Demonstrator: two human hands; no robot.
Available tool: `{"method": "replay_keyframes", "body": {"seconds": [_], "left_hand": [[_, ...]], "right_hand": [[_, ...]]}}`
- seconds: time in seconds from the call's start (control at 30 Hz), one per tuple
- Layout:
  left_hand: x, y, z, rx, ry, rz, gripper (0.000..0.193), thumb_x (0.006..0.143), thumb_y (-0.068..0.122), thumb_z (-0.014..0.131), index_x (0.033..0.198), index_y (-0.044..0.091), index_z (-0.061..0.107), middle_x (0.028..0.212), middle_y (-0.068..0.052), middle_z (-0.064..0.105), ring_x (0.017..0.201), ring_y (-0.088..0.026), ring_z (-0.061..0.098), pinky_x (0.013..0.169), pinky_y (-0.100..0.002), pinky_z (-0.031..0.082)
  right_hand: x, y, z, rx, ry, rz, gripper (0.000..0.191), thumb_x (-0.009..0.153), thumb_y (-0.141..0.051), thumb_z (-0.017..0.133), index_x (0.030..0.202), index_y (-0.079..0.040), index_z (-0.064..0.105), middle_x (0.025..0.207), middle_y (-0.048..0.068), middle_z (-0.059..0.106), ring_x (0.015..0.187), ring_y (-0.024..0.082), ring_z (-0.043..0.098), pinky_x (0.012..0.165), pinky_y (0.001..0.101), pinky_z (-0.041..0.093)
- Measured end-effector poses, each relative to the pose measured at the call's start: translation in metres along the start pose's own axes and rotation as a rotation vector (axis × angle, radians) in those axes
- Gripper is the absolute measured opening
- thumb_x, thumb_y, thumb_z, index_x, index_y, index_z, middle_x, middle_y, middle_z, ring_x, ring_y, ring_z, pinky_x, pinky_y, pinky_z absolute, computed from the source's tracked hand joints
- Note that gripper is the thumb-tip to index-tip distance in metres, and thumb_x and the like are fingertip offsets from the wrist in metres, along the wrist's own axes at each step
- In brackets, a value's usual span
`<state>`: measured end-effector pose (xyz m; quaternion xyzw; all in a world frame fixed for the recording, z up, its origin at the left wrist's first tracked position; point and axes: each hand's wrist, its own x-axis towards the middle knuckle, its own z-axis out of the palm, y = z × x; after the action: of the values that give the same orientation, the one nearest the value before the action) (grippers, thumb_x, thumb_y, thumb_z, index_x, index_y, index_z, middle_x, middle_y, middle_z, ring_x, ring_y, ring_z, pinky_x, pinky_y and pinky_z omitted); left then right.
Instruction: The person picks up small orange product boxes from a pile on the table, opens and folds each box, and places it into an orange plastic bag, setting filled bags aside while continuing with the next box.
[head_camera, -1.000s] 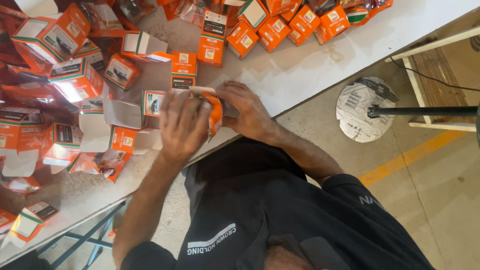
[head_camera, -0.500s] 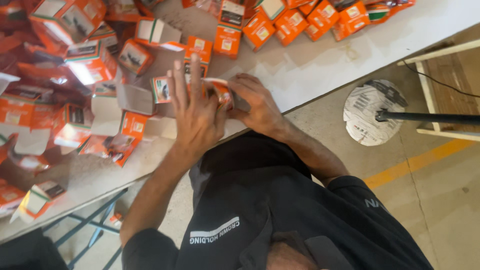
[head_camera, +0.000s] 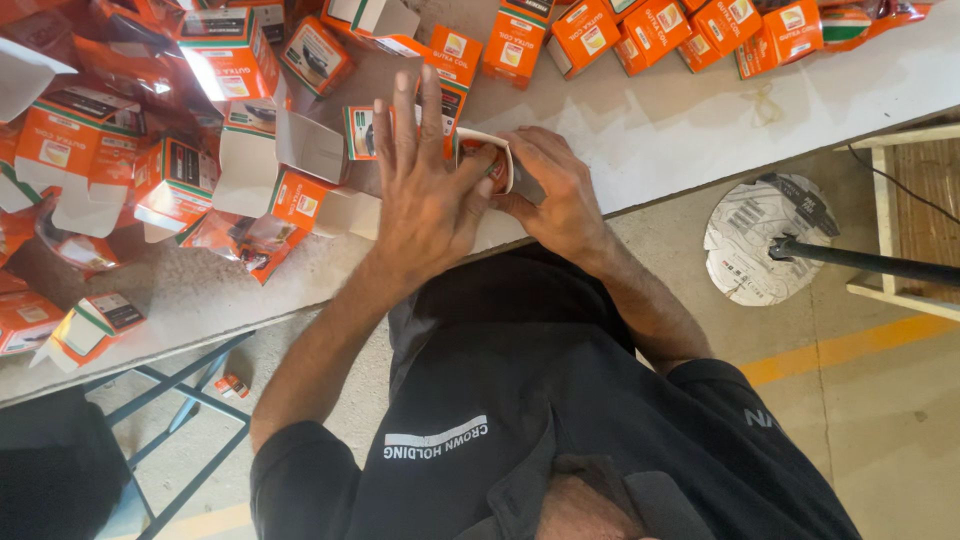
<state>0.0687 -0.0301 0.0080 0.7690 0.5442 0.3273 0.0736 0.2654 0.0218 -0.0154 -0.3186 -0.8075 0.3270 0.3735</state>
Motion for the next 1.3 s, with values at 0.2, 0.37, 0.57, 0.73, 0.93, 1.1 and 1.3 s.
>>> {"method": "replay_keyframes", "body": {"seconds": [0.2,0.37,0.57,0.73,0.93,1.1,1.3], "left_hand": [[0.006,0.002,0.008,-0.285,0.117,-0.263,0.026,0.091,0.008,0.073,0.115,0.000,0.066,0.127,-0.020,0.054,0.116,-0.037,0.050,0.099,-0.052,0.039],[0.008,-0.011,0.024,-0.501,-0.021,-0.526,0.014,0.091,0.006,0.072,0.102,-0.001,0.065,0.076,-0.012,0.065,0.060,-0.015,0.058,0.054,-0.032,0.043],[0.015,-0.010,0.023,-0.580,0.015,-0.378,0.016,0.093,0.002,0.064,0.109,-0.001,0.064,0.083,-0.008,0.065,0.068,-0.012,0.057,0.060,-0.031,0.044],[0.017,-0.031,-0.005,-1.311,-0.310,-0.546,0.036,0.085,0.006,0.057,0.121,0.004,0.066,0.089,-0.001,0.066,0.072,-0.010,0.061,0.063,-0.026,0.051],[0.023,-0.041,0.004,-1.159,-0.272,-0.643,0.008,0.099,0.005,0.065,0.102,-0.002,0.067,0.082,-0.004,0.066,0.062,-0.009,0.060,0.054,-0.026,0.054],[0.026,-0.027,0.020,-1.065,-0.154,-0.536,0.004,0.098,0.000,0.066,0.099,-0.003,0.064,0.092,-0.007,0.069,0.074,-0.012,0.064,0.061,-0.026,0.053],[0.013,-0.019,0.005,-0.325,0.050,0.132,0.044,0.081,-0.006,0.070,0.125,0.000,0.065,0.139,-0.018,0.059,0.126,-0.038,0.061,0.105,-0.045,0.056]], "right_hand": [[-0.004,0.001,0.000,-0.063,-0.015,0.048,0.067,0.076,-0.008,0.091,0.135,-0.001,0.060,0.130,0.019,0.065,0.124,0.040,0.062,0.103,0.0450,0.054],[-0.012,0.007,0.009,0.213,0.051,0.057,0.069,0.091,-0.009,0.089,0.142,-0.003,0.044,0.141,0.015,0.062,0.132,0.036,0.064,0.110,0.0412,0.055],[-0.009,0.003,0.006,-0.097,0.026,-0.095,0.058,0.081,-0.004,0.087,0.132,-0.001,0.060,0.129,0.018,0.065,0.123,0.042,0.063,0.104,0.0481,0.055],[-0.004,-0.005,0.007,-0.151,0.025,-0.098,0.050,0.087,-0.007,0.085,0.131,0.001,0.062,0.130,0.020,0.064,0.122,0.044,0.063,0.101,0.0494,0.055],[-0.004,-0.007,0.005,-0.134,0.019,-0.079,0.045,0.088,-0.009,0.085,0.125,0.000,0.060,0.133,0.021,0.064,0.123,0.044,0.063,0.101,0.0490,0.055],[-0.006,-0.007,0.005,-0.125,0.024,-0.100,0.045,0.088,-0.005,0.084,0.125,-0.001,0.059,0.139,0.022,0.062,0.126,0.043,0.063,0.102,0.0480,0.055],[-0.013,0.001,0.010,-0.070,0.078,-0.055,0.049,0.090,-0.005,0.086,0.115,-0.003,0.044,0.137,0.022,0.062,0.124,0.043,0.064,0.100,0.0471,0.055]]}}
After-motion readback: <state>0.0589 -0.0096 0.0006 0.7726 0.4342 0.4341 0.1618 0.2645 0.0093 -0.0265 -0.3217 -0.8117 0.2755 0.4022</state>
